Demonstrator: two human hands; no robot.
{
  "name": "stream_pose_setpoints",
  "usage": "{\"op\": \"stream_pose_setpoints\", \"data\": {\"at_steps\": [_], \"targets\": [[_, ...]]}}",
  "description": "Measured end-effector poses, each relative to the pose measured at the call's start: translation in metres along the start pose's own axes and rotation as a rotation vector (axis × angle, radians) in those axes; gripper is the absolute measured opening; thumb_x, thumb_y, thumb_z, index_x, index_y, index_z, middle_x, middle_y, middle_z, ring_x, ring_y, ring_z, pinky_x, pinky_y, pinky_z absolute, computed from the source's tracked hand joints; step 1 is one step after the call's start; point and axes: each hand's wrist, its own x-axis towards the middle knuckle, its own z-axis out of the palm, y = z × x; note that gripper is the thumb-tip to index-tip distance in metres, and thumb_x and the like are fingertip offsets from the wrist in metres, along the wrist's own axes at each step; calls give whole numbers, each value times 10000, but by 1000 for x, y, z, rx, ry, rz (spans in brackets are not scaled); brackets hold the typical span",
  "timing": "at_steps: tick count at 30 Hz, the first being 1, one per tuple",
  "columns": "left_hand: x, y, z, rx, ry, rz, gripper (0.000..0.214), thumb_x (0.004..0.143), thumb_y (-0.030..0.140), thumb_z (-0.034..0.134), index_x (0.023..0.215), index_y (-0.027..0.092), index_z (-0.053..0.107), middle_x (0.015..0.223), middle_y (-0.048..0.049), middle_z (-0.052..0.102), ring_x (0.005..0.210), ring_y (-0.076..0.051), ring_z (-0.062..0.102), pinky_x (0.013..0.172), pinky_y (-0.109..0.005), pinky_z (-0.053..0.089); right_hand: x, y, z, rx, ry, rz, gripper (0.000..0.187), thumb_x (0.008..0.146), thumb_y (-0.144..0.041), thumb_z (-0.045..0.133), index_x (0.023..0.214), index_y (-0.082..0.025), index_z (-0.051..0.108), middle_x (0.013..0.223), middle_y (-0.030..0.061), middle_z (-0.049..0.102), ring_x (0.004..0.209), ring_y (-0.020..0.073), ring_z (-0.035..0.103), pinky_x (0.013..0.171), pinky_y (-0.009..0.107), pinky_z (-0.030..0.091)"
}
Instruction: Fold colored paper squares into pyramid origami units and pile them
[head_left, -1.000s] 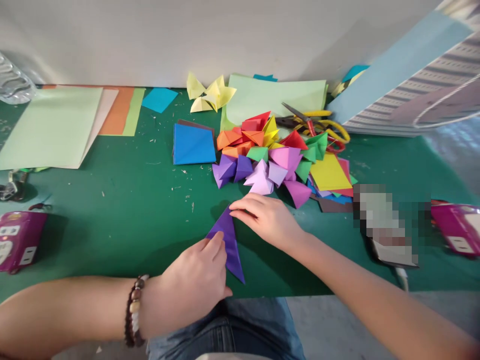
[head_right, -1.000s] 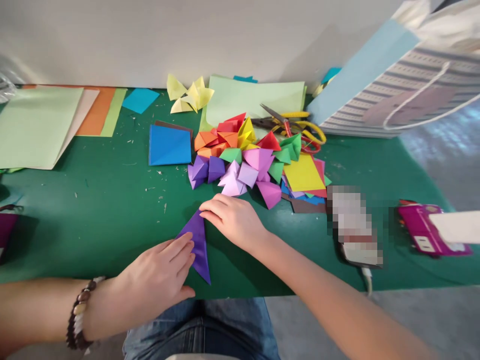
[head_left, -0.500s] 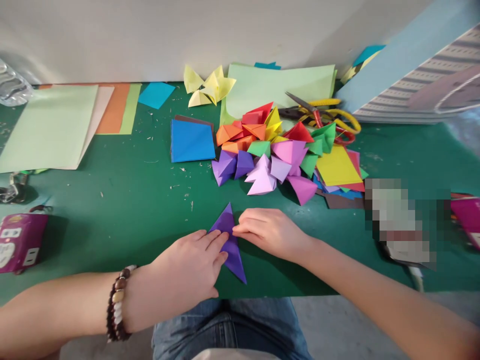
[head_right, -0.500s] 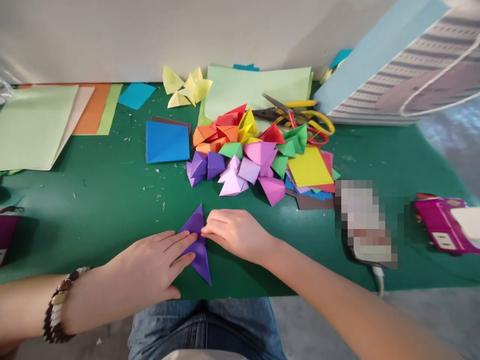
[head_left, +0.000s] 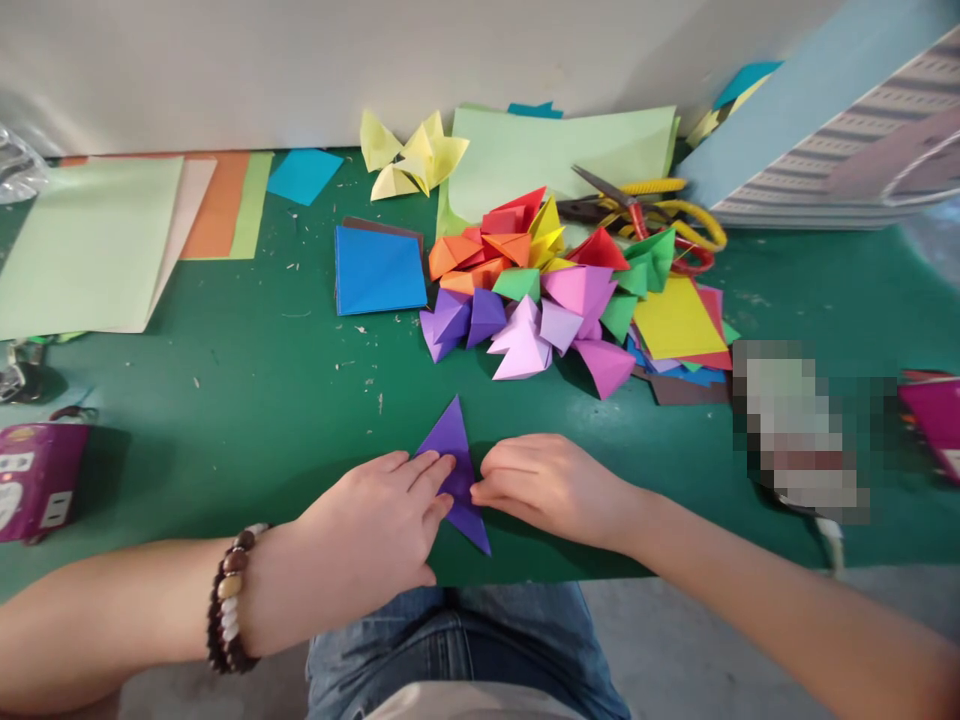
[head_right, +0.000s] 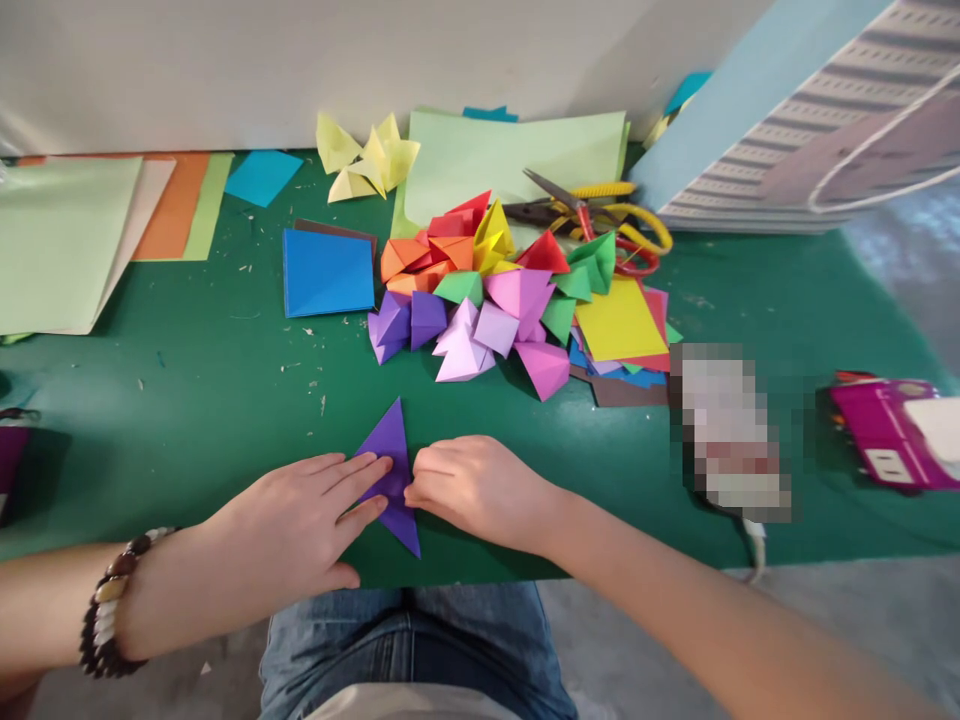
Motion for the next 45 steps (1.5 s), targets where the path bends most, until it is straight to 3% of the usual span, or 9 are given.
{"op": "stream_pose_setpoints", "data": {"at_steps": [17, 24, 33, 36, 39, 41, 45], "targets": [[-1, 0, 4, -3, 54, 0, 585, 754, 576, 688, 1144, 140, 677, 1334, -136, 585, 1204, -241, 567, 960, -362, 451, -13, -20, -3, -42, -98, -86, 321, 966, -206, 479, 682, -185, 627, 667, -7, 631, 613, 114, 542, 565, 278, 374], [0, 0, 6, -3, 61, -2, 585, 746, 589, 688, 1115, 135, 689, 1324, -146, 591, 1194, -248, 572, 964, -361, 440, -5, -18, 0, -51, -21, -17, 265, 976, -230, 463, 799, -183, 655, 714, 8, 644, 644, 113, 572, 581, 263, 396], [-1, -1, 5, 13, 67, 4, 580, 765, 581, 673, 1140, 138, 679, 1333, -141, 585, 1207, -246, 562, 969, -369, 439, -19, -26, 4, 8, -74, -86, 311, 958, -192, 484, 680, -178, 623, 650, 0, 630, 591, 118, 535, 531, 285, 363], [-1, 1, 6, 26, 63, 5, 606, 759, 590, 673, 1156, 133, 671, 1340, -142, 580, 1218, -250, 554, 977, -370, 436, -21, -27, -1, 165, -28, 31, 225, 945, -226, 528, 761, -189, 654, 695, 4, 660, 653, 117, 576, 590, 271, 417], [-3, 9, 9, 34, 59, -32, 634, 748, 595, 677, 1172, 123, 663, 1346, -152, 572, 1209, -264, 560, 967, -375, 443, -19, -30, -5, 310, 74, 291, 70, 901, -227, 603, 873, -203, 662, 775, 14, 686, 706, 116, 599, 661, 250, 471], [-6, 18, 12, 53, 67, -97, 617, 743, 557, 696, 1164, 107, 665, 1321, -180, 585, 1174, -287, 584, 935, -388, 458, -18, -33, -5, 341, 86, 408, 85, 891, -182, 590, 928, -211, 660, 785, 15, 679, 706, 118, 599, 636, 235, 478], [-12, 32, 17, 70, 89, -147, 617, 746, 551, 692, 1156, 91, 664, 1313, -207, 583, 1156, -300, 597, 930, -382, 459, -13, -37, 1, 304, 61, 449, 138, 880, -122, 555, 869, -216, 656, 757, 11, 662, 736, 135, 609, 660, 253, 484]]}}
